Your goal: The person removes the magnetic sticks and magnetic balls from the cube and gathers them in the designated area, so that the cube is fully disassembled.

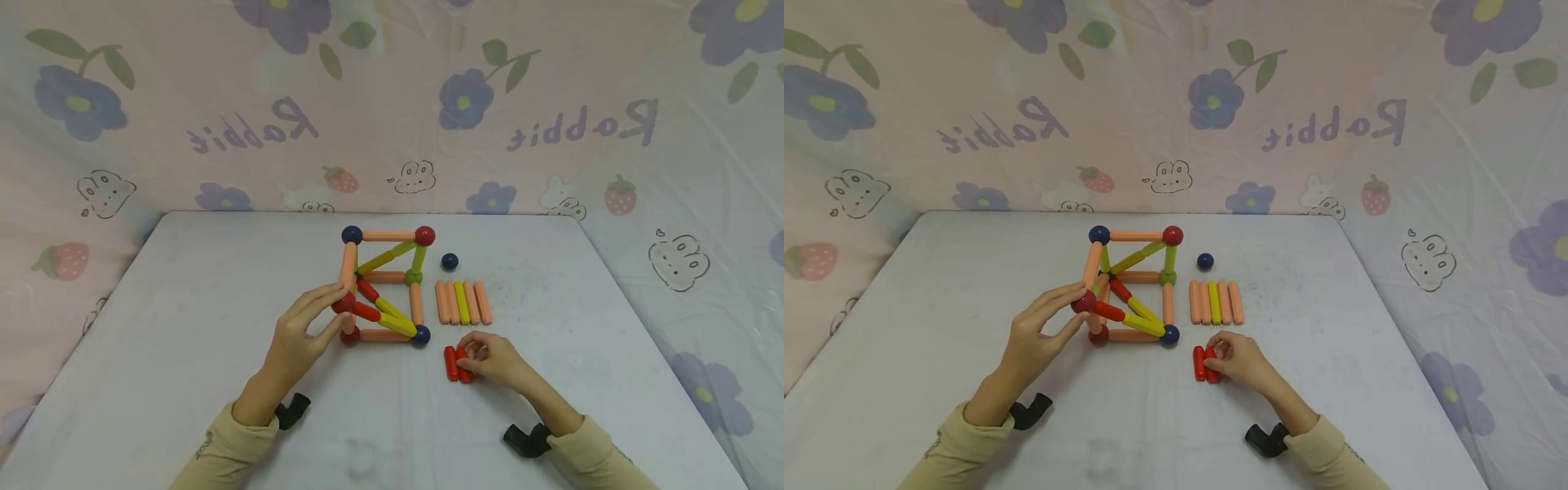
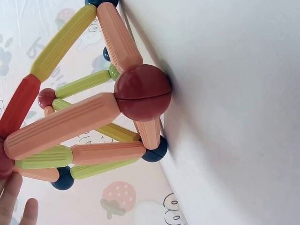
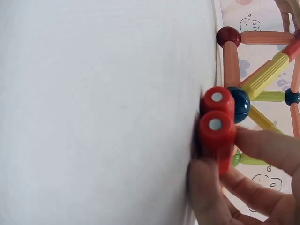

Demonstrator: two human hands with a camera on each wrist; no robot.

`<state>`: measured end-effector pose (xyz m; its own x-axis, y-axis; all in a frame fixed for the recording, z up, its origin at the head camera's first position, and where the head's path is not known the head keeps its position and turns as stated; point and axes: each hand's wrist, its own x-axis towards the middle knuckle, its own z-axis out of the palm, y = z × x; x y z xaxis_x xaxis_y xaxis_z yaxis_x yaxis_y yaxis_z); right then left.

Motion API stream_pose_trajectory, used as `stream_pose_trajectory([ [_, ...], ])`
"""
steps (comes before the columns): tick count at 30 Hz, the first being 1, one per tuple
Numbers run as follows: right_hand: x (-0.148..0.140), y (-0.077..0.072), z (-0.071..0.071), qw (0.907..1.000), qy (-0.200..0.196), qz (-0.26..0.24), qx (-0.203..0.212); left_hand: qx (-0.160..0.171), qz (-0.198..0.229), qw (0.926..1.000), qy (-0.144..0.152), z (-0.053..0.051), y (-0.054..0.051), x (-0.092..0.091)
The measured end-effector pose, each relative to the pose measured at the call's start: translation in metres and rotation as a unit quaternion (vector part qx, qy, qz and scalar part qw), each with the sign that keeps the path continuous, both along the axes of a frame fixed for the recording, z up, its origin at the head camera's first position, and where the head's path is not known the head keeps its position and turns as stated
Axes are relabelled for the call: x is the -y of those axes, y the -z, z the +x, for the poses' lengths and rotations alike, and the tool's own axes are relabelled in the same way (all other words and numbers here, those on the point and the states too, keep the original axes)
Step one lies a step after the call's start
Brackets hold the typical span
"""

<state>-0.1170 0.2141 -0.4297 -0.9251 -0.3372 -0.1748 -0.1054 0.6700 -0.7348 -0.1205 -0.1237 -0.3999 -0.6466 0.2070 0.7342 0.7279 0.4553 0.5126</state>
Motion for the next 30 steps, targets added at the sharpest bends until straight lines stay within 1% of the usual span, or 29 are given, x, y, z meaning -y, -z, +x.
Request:
stream_pose_trajectory([
  [5,0.003,-0.007,0.0,0.9993,0.008,0.024,-0.026,0.008,-0.008,0.9999,0.002,0.0,-0.002,0.002],
  [7,0.006,-0.011,0.0,0.999,0.013,0.025,-0.035,0.022,-0.01,0.9997,0.007,-0.001,-0.004,0.004],
  [9,0.012,-0.016,0.0,0.9987,0.013,0.018,-0.046,0.036,-0.008,0.9992,0.019,-0.004,-0.005,0.007],
  [14,0.034,-0.027,0.0,0.996,0.0,-0.011,-0.088,0.067,-0.006,0.9963,0.054,-0.015,-0.012,0.015],
  [16,0.044,-0.031,0.001,0.9938,-0.003,-0.026,-0.108,0.076,-0.008,0.9952,0.061,-0.021,-0.016,0.018],
  [18,0.055,-0.034,0.003,0.9902,-0.007,-0.044,-0.132,0.093,-0.008,0.9936,0.063,-0.027,-0.02,0.021],
  [20,0.067,-0.038,0.004,0.9841,-0.011,-0.067,-0.164,0.119,-0.006,0.9914,0.054,-0.035,-0.024,0.024],
  [21,0.074,-0.04,0.004,0.98,-0.014,-0.078,-0.183,0.132,-0.003,0.9902,0.045,-0.039,-0.025,0.026],
  [23,0.087,-0.043,0.004,0.9699,-0.016,-0.095,-0.224,0.162,0.007,0.9863,0.03,-0.05,-0.027,0.028],
  [25,0.1,-0.047,0.003,0.9572,-0.018,-0.101,-0.271,0.18,0.025,0.9833,0.014,-0.062,-0.028,0.028],
  [26,0.107,-0.049,0.003,0.9495,-0.02,-0.098,-0.297,0.188,0.04,0.9813,0.008,-0.068,-0.029,0.028],
  [28,0.118,-0.052,0.001,0.9304,-0.027,-0.083,-0.356,0.202,0.07,0.9767,-0.007,-0.08,-0.029,0.028],
  [30,0.128,-0.055,-0.001,0.9116,-0.032,-0.065,-0.405,0.227,0.102,0.9684,-0.017,-0.092,-0.029,0.026],
])
